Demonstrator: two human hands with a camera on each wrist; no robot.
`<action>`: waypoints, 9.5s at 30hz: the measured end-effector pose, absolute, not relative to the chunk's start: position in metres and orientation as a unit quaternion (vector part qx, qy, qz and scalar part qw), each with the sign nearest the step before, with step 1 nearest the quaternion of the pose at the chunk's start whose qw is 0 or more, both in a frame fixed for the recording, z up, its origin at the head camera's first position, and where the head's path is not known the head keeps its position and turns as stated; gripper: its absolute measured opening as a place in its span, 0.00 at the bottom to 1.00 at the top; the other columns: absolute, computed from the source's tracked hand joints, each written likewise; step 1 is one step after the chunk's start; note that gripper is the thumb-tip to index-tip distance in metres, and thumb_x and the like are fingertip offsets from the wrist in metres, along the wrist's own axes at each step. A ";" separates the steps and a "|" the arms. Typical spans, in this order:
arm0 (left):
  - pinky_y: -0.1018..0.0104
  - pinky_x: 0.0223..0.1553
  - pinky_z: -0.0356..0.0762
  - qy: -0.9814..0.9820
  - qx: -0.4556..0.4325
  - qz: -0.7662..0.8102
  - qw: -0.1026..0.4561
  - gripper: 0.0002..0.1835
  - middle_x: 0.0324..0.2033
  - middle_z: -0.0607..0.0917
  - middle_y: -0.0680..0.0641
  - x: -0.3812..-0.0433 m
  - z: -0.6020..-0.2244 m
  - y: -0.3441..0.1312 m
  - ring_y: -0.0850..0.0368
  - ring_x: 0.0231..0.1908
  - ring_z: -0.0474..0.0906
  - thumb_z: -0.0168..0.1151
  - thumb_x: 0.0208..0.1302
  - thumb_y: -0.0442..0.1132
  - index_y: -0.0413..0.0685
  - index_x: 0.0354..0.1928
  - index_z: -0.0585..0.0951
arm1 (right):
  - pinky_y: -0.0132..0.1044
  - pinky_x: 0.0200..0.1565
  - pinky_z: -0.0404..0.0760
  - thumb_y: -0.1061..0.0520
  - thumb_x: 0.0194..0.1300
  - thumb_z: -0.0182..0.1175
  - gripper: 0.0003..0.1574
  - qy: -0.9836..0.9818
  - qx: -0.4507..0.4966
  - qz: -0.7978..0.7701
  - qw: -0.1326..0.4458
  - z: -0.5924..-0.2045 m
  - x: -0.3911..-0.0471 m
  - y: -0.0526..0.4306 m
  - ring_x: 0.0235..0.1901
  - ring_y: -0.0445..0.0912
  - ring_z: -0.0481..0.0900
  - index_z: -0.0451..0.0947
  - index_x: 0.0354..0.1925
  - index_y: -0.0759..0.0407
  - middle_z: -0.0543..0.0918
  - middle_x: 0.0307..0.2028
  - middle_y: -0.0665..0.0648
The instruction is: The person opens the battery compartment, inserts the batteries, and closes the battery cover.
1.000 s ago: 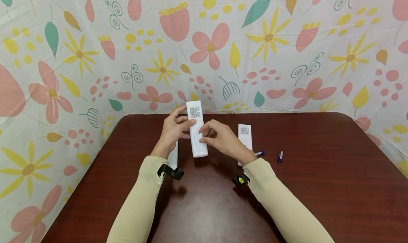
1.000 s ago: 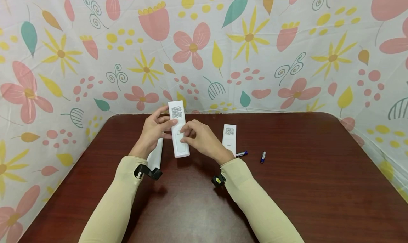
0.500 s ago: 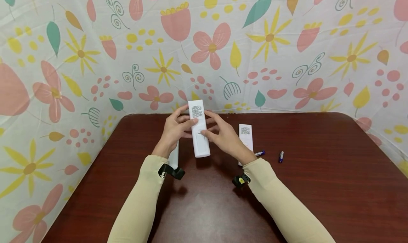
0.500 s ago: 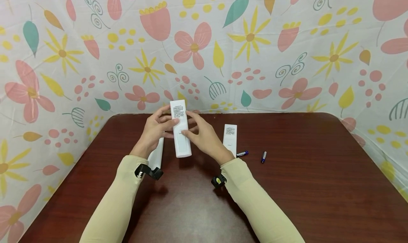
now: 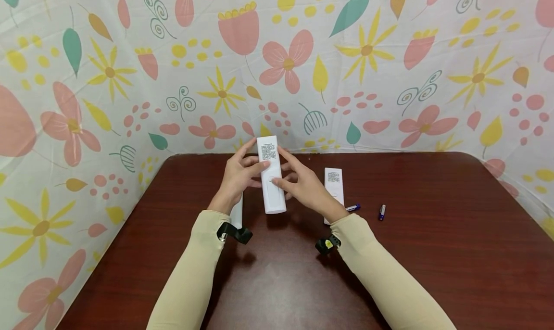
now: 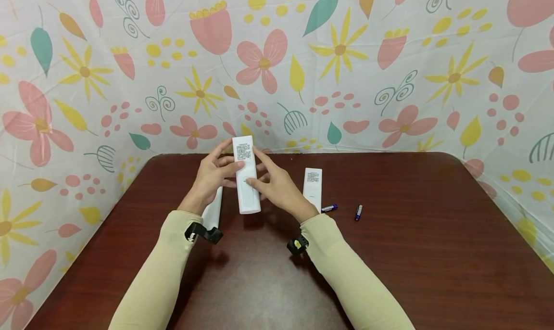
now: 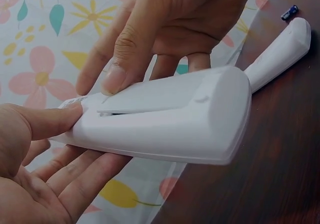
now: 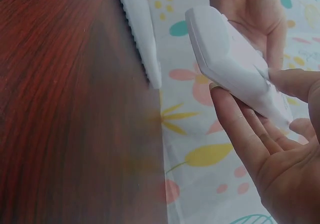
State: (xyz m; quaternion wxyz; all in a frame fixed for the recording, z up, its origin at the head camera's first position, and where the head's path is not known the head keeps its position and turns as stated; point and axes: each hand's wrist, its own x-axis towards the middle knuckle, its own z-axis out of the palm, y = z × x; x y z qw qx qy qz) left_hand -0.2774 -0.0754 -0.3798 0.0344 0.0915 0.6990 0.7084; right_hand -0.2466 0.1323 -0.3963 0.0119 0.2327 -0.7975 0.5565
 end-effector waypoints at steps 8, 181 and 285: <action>0.52 0.33 0.91 0.701 0.093 0.706 0.031 0.41 0.51 0.88 0.39 -0.276 -0.379 -0.074 0.45 0.40 0.90 0.71 0.73 0.34 0.70 0.81 0.67 | 0.61 0.37 0.89 0.60 0.77 0.66 0.52 -0.796 0.233 0.559 0.005 -0.397 -0.249 0.134 0.38 0.53 0.85 0.51 0.86 0.42 0.79 0.57 0.64; 0.48 0.48 0.88 0.787 0.093 0.590 0.154 0.29 0.63 0.81 0.43 -0.278 -0.408 0.045 0.41 0.60 0.81 0.72 0.72 0.45 0.55 0.72 0.79 | 0.59 0.54 0.83 0.46 0.74 0.68 0.55 -0.931 -0.007 0.350 -0.098 -0.385 -0.230 0.254 0.52 0.64 0.85 0.52 0.80 0.72 0.72 0.66 0.77; 0.52 0.30 0.90 0.687 0.117 0.715 0.066 0.40 0.53 0.86 0.45 -0.283 -0.418 0.044 0.45 0.39 0.90 0.70 0.71 0.30 0.75 0.78 0.72 | 0.41 0.29 0.86 0.66 0.65 0.75 0.16 -0.916 0.143 0.374 -0.027 -0.386 -0.224 0.228 0.47 0.60 0.83 0.79 0.47 0.65 0.71 0.50 0.68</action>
